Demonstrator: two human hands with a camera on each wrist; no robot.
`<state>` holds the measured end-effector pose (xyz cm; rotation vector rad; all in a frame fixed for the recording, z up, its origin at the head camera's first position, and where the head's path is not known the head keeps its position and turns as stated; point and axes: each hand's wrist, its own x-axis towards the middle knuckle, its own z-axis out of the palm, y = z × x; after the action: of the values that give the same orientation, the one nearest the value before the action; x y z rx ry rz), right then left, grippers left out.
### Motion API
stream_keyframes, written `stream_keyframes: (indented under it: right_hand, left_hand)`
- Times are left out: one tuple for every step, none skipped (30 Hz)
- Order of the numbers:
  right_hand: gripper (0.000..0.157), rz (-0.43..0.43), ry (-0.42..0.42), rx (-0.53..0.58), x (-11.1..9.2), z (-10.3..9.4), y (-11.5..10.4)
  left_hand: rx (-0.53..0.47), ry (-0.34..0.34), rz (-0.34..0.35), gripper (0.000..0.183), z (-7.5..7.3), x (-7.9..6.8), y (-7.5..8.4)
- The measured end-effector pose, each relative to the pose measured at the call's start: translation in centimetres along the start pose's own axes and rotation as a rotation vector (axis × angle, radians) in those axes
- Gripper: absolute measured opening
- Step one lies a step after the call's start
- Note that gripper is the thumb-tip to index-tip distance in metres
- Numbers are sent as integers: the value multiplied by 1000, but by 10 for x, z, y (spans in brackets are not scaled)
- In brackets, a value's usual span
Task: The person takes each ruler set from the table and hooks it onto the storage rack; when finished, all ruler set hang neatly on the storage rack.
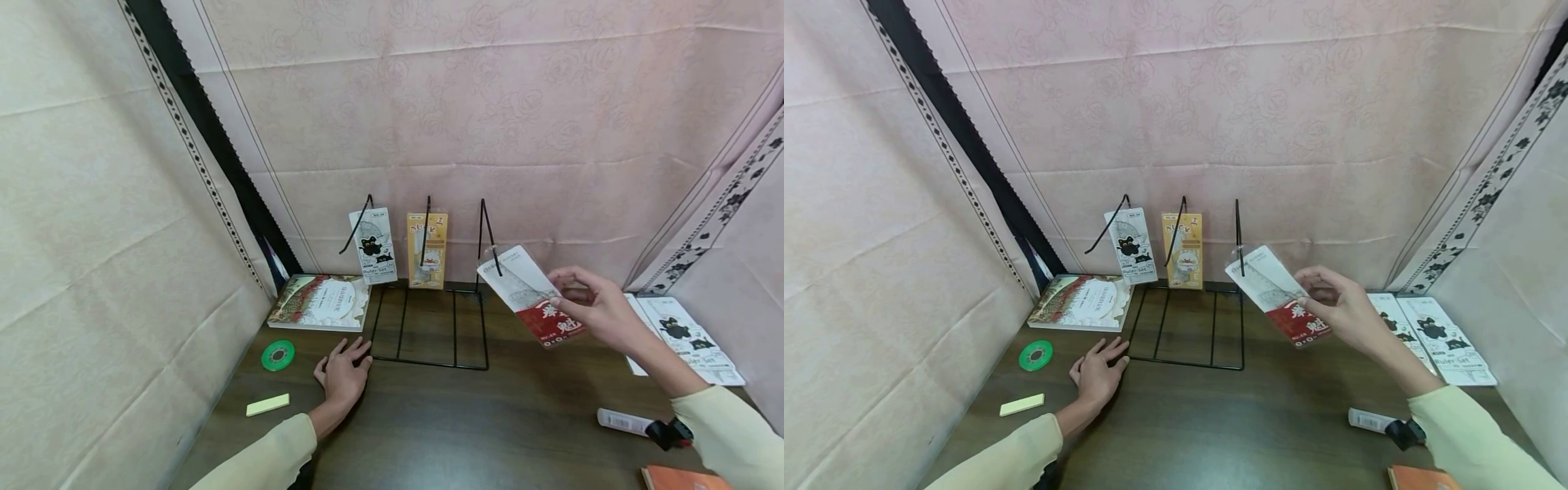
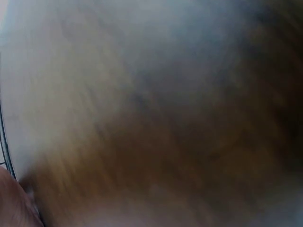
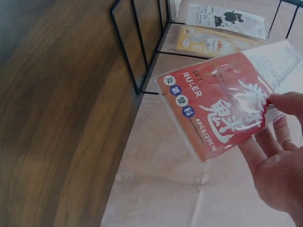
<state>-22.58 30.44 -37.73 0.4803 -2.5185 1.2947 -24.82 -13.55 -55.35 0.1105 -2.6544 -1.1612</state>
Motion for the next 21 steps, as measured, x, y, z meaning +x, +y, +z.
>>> stream_keyframes:
  right_hand:
    - [34,11,2,-10,1,0,0]
    - [35,23,4,-14,2,1,0]
    - [36,35,4,-16,3,1,0]
    - [36,47,5,-20,4,2,1]
    - [37,51,3,-25,4,2,1]
    - [38,54,5,-25,5,3,1]
    - [38,62,9,-18,7,4,1]
    - [39,63,10,-9,7,4,1]
    - [39,62,13,1,8,5,1]
    - [39,60,17,11,10,7,2]
    - [39,61,20,22,11,8,2]
    - [39,67,26,38,12,9,3]
    - [39,75,29,58,13,10,3]
    - [39,76,30,71,14,10,4]
    - [39,78,31,86,16,11,6]
    - [40,79,31,92,17,12,7]
    - [40,76,35,91,18,12,9]
    - [41,72,38,85,19,13,10]
    - [41,68,42,73,21,13,11]
    - [41,66,46,60,22,13,13]
    - [42,66,49,49,23,13,14]
  left_hand:
    - [4,0,1,33,0,0,0]
    - [7,0,3,33,0,0,-1]
    - [7,1,2,33,0,1,-1]
    - [10,1,4,33,1,1,-1]
    - [11,2,5,33,1,1,-1]
    - [13,2,7,33,1,1,-1]
    - [14,4,7,33,1,0,-1]
    - [14,5,7,33,1,0,-1]
    - [13,7,7,33,1,0,-1]
    - [14,8,7,33,0,0,-1]
    - [12,10,8,33,0,0,0]
    - [12,11,7,33,0,-1,0]
    - [14,13,6,33,0,-1,0]
    - [14,13,4,33,0,-1,0]
    - [14,13,3,33,-1,-1,0]
    - [13,11,3,33,-1,-1,1]
    - [8,10,8,33,-1,-1,1]
    - [4,9,12,33,-1,-1,1]
    - [-3,10,18,32,-2,-1,1]
    - [-12,10,24,32,-2,-1,1]
    - [-21,7,29,32,-2,-1,2]
